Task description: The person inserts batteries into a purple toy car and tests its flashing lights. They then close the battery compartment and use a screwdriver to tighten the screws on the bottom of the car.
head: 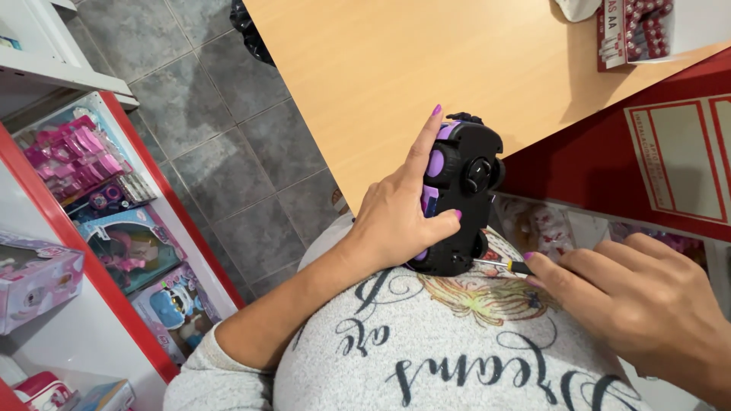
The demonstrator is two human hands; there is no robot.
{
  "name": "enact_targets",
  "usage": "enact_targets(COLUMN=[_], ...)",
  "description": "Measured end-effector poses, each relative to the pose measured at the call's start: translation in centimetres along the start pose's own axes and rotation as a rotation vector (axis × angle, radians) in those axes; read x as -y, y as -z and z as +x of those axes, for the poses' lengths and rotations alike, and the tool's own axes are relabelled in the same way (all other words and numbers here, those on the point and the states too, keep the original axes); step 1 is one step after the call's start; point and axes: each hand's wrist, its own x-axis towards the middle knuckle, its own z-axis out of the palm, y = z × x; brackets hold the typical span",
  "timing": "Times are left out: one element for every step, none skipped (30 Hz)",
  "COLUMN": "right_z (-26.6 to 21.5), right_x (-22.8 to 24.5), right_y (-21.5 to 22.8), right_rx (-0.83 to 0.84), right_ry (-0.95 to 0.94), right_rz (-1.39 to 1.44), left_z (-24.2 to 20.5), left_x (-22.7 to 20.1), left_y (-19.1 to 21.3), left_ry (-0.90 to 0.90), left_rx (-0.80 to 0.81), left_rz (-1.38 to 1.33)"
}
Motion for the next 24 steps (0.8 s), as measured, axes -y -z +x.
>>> enact_targets(right_z=[-0.1,-0.2,-0.2,-0.4,-0.5,-0.6,-0.4,-0.2,0.0,0.3,0.7,1.1,1.0,0.9,0.9,0.6,0.3,0.0,0.0,0.0,0.0,0.0,0.0,0.0], right_x=[0.0,0.0,-0.1,-0.1,-0.1,-0.1,0.1,0.4,0.6,0.8,1.0,1.3,1.6,1.8,2.0,2.1,2.2,2.2,2.3,2.3,2.4,2.3,2.2,2.2], right_y=[-0.1,-0.1,-0.1,-0.3,-0.4,-0.5,-0.4,-0.4,-0.3,-0.3,-0.4,-0.3,-0.6,-0.9,-1.2,-1.5,-1.9,-2.2,-2.2,-2.2,-2.2,-2.2,-2.2,-2.2], right_rx=[0.0,0.001,0.002,0.001,0.002,0.006,0.006,0.001,-0.005,-0.008,-0.038,-0.066,-0.069,-0.041,-0.013,-0.012,0.068,0.149,0.152,0.182,0.211,0.212,0.258,0.307], right_ry=[0.0,0.017,0.035,0.033,0.073,0.114,0.113,0.175,0.237,0.233,0.23,0.23,0.228,0.22,0.213,0.213,0.161,0.109,0.109,0.104,0.099,0.103,0.12,0.133], right_rz=[0.001,-0.013,-0.027,-0.028,-0.034,-0.038,-0.037,-0.098,-0.159,-0.158,-0.195,-0.238,-0.242,-0.279,-0.315,-0.312,-0.295,-0.281,-0.28,-0.31,-0.339,-0.342,-0.371,-0.396], left_z=[0.0,0.0,0.0,0.0,0.0,0.0,-0.1,-0.1,-0.1,-0.2,-0.2,-0.3,-0.3,-0.4,-0.5,-0.5,-0.5,-0.5,-0.5,-0.4,-0.4,-0.3,-0.2,-0.1], left_x=[0.0,0.0,0.0,-0.1,-0.1,-0.1,-0.1,-0.1,-0.1,-0.1,-0.2,-0.2,-0.2,-0.1,0.0,0.1,0.4,0.6,0.5,0.4,0.3,0.2,0.1,0.0], left_y=[0.0,0.0,0.0,-0.1,-0.1,-0.2,-0.3,-0.5,-0.6,-0.7,-0.7,-0.8,-0.8,-0.9,-1.0,-1.1,-1.3,-1.4,-1.4,-1.3,-1.3,-1.2,-1.2,-1.1], left_ry=[0.001,-0.001,-0.004,-0.005,-0.006,-0.005,-0.003,-0.005,-0.007,-0.008,0.005,0.014,0.01,0.016,0.022,0.025,0.014,0.001,0.001,0.0,-0.001,-0.001,-0.011,-0.019], left_rx=[0.0,-0.001,-0.002,-0.001,0.0,0.0,0.001,-0.013,-0.028,-0.025,-0.025,-0.03,-0.03,-0.048,-0.065,-0.063,-0.08,-0.096,-0.095,-0.089,-0.082,-0.086,-0.084,-0.076], left_rz=[0.0,0.005,0.009,0.01,0.013,0.014,0.014,0.023,0.031,0.035,0.036,0.035,0.037,0.039,0.04,0.04,0.046,0.049,0.047,0.046,0.044,0.042,0.043,0.046])
